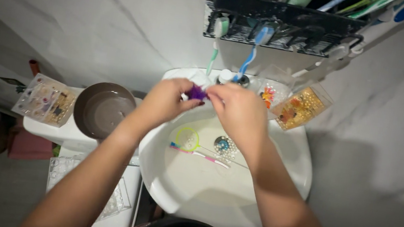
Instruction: The person washes small decorative beads and plastic containers in a bathroom sink. They rinse the items under running water, use a small net to collect beads, and place cleaned items into trays on the sink counter.
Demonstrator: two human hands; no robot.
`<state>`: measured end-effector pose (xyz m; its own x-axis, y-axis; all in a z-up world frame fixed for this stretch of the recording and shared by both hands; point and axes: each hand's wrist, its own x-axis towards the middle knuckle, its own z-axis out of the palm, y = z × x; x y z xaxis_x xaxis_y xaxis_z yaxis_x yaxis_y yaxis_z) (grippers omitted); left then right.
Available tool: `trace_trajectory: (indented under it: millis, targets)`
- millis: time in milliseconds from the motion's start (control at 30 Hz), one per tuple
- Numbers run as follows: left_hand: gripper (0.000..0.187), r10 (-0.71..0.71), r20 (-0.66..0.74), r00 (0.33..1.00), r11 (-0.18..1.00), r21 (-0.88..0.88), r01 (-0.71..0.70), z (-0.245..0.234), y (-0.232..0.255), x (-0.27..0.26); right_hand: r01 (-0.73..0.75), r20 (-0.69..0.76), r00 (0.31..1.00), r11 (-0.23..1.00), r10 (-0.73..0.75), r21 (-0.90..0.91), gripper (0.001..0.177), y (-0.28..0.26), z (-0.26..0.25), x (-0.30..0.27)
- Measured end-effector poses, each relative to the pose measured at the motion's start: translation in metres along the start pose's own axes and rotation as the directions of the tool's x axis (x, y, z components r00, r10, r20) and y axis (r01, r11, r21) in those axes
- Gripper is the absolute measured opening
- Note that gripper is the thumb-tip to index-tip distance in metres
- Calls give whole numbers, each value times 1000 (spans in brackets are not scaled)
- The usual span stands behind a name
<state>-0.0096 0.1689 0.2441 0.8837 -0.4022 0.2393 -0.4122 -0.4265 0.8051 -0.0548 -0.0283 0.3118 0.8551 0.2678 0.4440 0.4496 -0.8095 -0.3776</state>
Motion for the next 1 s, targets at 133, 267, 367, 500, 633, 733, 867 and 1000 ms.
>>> trace_trajectory:
  millis: [133, 267, 367, 500, 633, 733, 867, 1000]
  targets:
    - [20, -13, 86, 996, 999, -45, 17, 25, 17, -13, -124, 41, 992, 984, 120, 126, 24, 1, -25, -37]
    - [24, -46, 188, 981, 971, -223, 88, 50, 33, -21, -253, 56, 967, 899, 250, 356, 39, 17, -50, -85]
    - [33, -457, 422, 783, 821, -137, 554, 66, 43, -23, -54, -168, 970, 825, 178, 562, 51, 22, -66, -130]
    - [38, -81, 261, 962, 955, -257, 150, 90, 44, -14, 158, -350, 933, 787, 78, 596, 46, 28, -85, -174]
    - [38, -130, 251, 959, 931, -301, 205, 114, 40, -5, 167, -377, 924, 822, 62, 545, 41, 46, -89, -178]
    - [31, -202, 250, 947, 903, -326, 279, 128, 40, 1, 170, -376, 925, 841, 43, 514, 37, 57, -90, -176]
    - [29, -222, 234, 947, 879, -372, 298, 139, 36, 2, 163, -335, 942, 875, 0, 457, 31, 59, -99, -176]
    - [29, -229, 239, 943, 907, -299, 296, 143, 27, -3, 119, -241, 970, 929, -33, 351, 26, 69, -91, -145]
